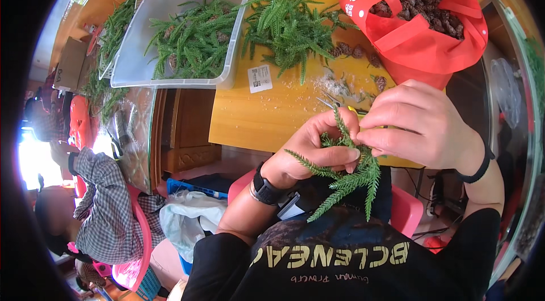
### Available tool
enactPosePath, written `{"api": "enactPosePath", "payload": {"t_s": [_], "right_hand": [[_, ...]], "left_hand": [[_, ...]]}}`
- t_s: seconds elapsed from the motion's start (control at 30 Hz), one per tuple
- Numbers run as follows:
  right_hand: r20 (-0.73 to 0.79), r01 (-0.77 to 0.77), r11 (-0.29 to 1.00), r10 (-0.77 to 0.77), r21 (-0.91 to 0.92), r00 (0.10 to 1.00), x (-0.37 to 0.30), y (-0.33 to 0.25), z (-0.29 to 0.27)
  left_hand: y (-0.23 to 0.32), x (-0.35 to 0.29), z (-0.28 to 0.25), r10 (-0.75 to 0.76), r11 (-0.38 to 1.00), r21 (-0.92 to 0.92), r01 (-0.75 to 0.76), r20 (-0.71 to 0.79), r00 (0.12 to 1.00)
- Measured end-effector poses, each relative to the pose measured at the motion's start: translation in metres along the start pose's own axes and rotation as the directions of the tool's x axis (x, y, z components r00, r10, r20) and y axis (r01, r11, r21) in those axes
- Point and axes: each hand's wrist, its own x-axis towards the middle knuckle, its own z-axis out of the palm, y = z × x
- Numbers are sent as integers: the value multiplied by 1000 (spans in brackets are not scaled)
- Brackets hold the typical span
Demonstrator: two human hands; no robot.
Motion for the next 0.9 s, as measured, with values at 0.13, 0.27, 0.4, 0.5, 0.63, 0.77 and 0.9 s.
{"api": "enactPosePath", "payload": {"t_s": [0.13,0.27,0.4,0.5,0.63,0.77,0.9], "right_hand": [[3,59,994,-59,-95,998,2,0,-1],[-19,95,986,-98,-138,995,2,2,2],[-1,47,992,-47,-116,999,5,-1,1],[21,-52,993,55,-104,998,6,-5,-2],[137,-304,953,303,-11,943,6,-6,-6],[91,-274,947,262,168,961,6,-4,-5],[60,-84,992,79,93,995,6,0,-9]], "left_hand": [[1,1,-1,-25,1000,17,25,0,1000],[0,1,-2,-39,999,16,40,-18,999],[1,2,-1,-14,998,58,15,-10,1000],[-1,3,-1,62,990,130,-56,-44,997],[0,4,2,273,873,434,-225,-51,961],[1,1,0,150,961,241,-138,-35,988],[2,-2,-1,47,996,73,-48,12,999]]}}
